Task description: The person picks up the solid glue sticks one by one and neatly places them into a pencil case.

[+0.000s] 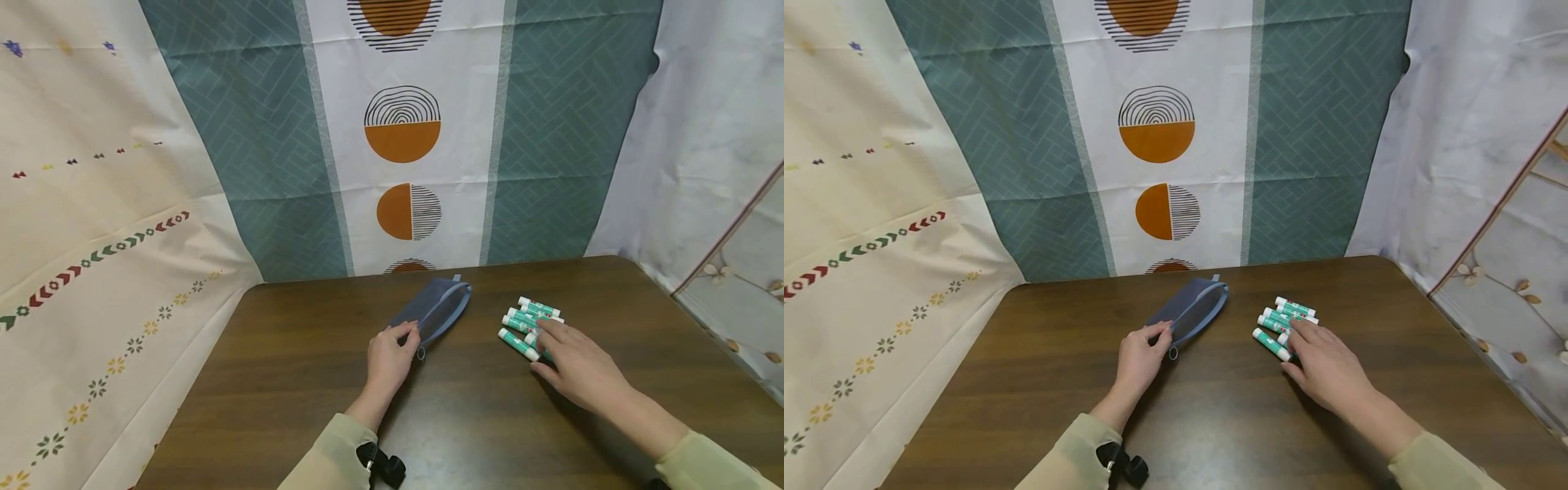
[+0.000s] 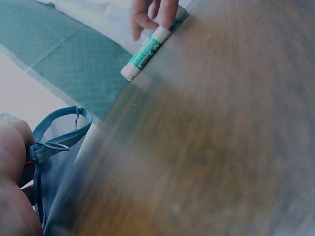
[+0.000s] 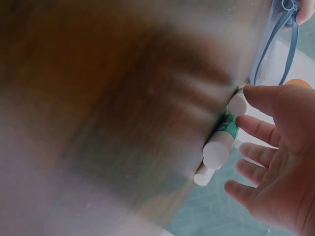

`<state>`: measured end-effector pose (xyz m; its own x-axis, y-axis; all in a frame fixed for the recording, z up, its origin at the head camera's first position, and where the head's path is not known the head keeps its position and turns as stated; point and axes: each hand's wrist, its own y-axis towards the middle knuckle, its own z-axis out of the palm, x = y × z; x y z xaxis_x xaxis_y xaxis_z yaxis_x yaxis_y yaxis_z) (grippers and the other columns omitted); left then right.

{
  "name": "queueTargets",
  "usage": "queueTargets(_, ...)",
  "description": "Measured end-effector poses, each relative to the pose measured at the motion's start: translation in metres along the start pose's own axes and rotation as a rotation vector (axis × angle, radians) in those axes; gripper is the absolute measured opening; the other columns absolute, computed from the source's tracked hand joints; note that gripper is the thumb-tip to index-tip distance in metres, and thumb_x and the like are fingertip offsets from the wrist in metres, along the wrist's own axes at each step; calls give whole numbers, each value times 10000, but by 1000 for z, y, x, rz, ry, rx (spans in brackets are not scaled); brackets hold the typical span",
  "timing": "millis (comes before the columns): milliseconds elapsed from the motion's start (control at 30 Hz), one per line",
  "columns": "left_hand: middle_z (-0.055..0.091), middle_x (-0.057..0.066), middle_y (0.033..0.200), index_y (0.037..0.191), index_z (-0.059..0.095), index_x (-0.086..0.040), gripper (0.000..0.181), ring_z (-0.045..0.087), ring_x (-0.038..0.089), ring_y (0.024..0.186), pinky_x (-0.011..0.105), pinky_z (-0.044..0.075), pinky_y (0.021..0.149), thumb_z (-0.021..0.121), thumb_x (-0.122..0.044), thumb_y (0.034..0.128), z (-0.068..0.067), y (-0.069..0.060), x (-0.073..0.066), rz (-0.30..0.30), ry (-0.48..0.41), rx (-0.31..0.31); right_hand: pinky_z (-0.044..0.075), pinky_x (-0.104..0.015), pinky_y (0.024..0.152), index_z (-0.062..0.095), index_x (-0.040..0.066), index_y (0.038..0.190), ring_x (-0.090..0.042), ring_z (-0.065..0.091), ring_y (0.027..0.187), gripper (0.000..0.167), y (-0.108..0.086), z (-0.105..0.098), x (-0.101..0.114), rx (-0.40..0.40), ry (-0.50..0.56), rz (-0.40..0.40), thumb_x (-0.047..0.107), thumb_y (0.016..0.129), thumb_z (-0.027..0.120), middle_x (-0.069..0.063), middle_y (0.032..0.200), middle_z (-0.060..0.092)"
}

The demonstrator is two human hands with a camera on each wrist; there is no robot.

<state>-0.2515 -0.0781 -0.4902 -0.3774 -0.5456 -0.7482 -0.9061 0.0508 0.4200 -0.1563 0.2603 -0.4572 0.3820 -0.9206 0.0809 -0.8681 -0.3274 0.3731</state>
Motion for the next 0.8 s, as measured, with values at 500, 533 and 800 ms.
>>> queueTargets(500,845,-1,1089,1102,899,-132,203,805,255,1104,592,528,1116,740,-192,992,3,-1,7,73,-26,-50,520,-622,1098,651,135,929,-473,580,1412,286,1,2,-1,34,-21,12,238,918,918,-244,1461,647)
queueTargets(533,844,5,1094,1108,898,-129,199,802,259,1116,578,523,1129,743,-179,993,2,-1,5,55,-27,-40,524,-620,1093,649,139,927,-472,574,1422,284,2,2,-1,37,-19,15,239,921,915,-240,1464,646)
queueTargets(800,832,35,1147,1154,885,-120,200,758,285,1225,501,471,1204,740,-159,1023,-1,-1,-3,-45,-31,10,548,-601,1067,645,147,907,-465,553,1454,269,3,5,-1,40,-24,21,226,928,901,-220,1461,652)
